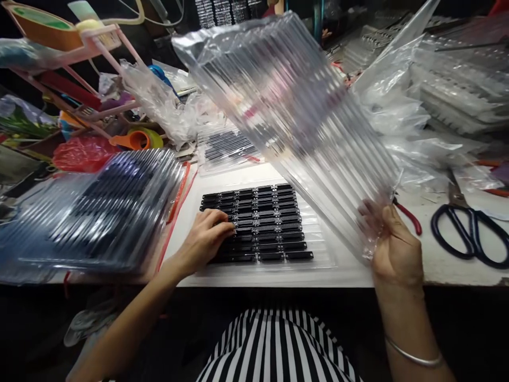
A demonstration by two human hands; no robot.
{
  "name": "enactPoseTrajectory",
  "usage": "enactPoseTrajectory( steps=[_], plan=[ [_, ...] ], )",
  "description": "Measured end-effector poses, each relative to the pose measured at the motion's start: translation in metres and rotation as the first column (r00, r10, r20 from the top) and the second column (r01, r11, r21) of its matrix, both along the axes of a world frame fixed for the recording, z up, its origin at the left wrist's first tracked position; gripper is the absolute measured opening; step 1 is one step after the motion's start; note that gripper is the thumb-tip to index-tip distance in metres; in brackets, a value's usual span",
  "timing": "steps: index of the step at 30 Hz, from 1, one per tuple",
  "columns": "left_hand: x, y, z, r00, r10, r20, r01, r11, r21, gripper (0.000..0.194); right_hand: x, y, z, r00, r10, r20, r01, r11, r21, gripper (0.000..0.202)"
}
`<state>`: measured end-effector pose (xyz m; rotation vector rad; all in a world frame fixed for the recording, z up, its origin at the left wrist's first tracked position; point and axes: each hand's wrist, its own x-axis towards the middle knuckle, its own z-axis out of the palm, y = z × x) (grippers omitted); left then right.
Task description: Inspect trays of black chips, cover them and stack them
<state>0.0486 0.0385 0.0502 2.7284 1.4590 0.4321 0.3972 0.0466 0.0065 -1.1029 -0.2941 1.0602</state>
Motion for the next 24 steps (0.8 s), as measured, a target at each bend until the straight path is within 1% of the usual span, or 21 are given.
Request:
enactPoseTrajectory(
  steps=[2,4,7,10,12,14,15,16,17,18,19,20,21,22,23,24],
  plan=[
    [0.017,0.002,-0.002,0.997,-0.037,-0.069,0.037,0.999,-0.005,0.019,-0.001,-0.001,0.001,1.0,0.007,-0.012,-0.007,1.0,0.007,0.018],
    [0.026,0.004,-0.004,0.993,-0.043,-0.109,0.041,0.999,-0.014,0.018,-0.001,-0.001,0.001,1.0,0.017,-0.019,-0.017,1.0,0.01,0.019],
    [0.026,0.008,-0.006,0.992,-0.053,-0.116,0.051,0.998,-0.024,0.016,-0.002,0.0,0.002,0.999,0.035,-0.037,-0.035,0.999,0.013,0.021],
    [0.022,0.008,-0.002,0.993,-0.042,-0.107,0.037,0.998,-0.045,0.014,-0.003,0.001,0.004,0.997,0.044,-0.055,-0.042,0.999,0.031,0.021],
    [0.025,0.004,0.004,0.999,-0.008,-0.033,0.006,0.997,-0.074,0.014,-0.003,0.001,0.006,0.997,0.043,-0.064,-0.04,0.998,0.051,0.021],
    [0.036,-0.005,0.01,0.987,0.028,0.159,-0.003,0.988,-0.157,0.016,-0.004,-0.001,0.009,0.998,0.029,-0.063,-0.024,0.997,0.075,0.024],
    [0.046,-0.011,0.012,0.956,0.048,0.291,0.023,0.972,-0.236,0.018,-0.006,-0.002,0.011,0.998,0.015,-0.056,-0.01,0.996,0.089,0.026],
    [0.058,-0.018,0.014,0.897,0.08,0.434,0.077,0.939,-0.334,0.022,-0.007,-0.004,0.014,0.999,-0.002,-0.041,0.007,0.994,0.105,0.029],
    [0.073,-0.025,0.014,0.811,0.133,0.57,0.164,0.883,-0.44,0.029,-0.01,-0.007,0.017,1.0,-0.02,-0.017,0.021,0.992,0.121,0.032],
    [0.089,-0.031,0.012,0.703,0.207,0.68,0.274,0.804,-0.528,0.04,-0.013,-0.01,0.02,0.999,-0.033,0.014,0.031,0.99,0.137,0.035],
    [0.105,-0.037,0.01,0.579,0.298,0.759,0.397,0.71,-0.582,0.055,-0.016,-0.013,0.024,0.998,-0.042,0.05,0.034,0.987,0.156,0.038],
    [0.122,-0.041,0.008,0.446,0.4,0.801,0.508,0.624,-0.594,0.066,-0.019,-0.017,0.029,0.995,-0.046,0.089,0.029,0.984,0.177,0.04],
    [0.137,-0.044,0.005,0.348,0.494,0.797,0.595,0.541,-0.595,0.071,-0.022,-0.022,0.033,0.99,-0.053,0.131,0.026,0.98,0.197,0.042],
    [0.15,-0.046,0.002,0.267,0.575,0.773,0.649,0.486,-0.586,0.068,-0.023,-0.027,0.036,0.982,-0.066,0.178,0.028,0.978,0.206,0.044],
    [0.161,-0.046,0.0,0.203,0.635,0.745,0.666,0.468,-0.58,0.057,-0.023,-0.032,0.038,0.971,-0.06,0.233,0.018,0.984,0.177,0.046],
    [0.169,-0.046,-0.001,0.164,0.674,0.72,0.664,0.464,-0.586,0.048,-0.02,-0.037,0.038,0.957,-0.037,0.288,0.0,0.992,0.125,0.045]
  ],
)
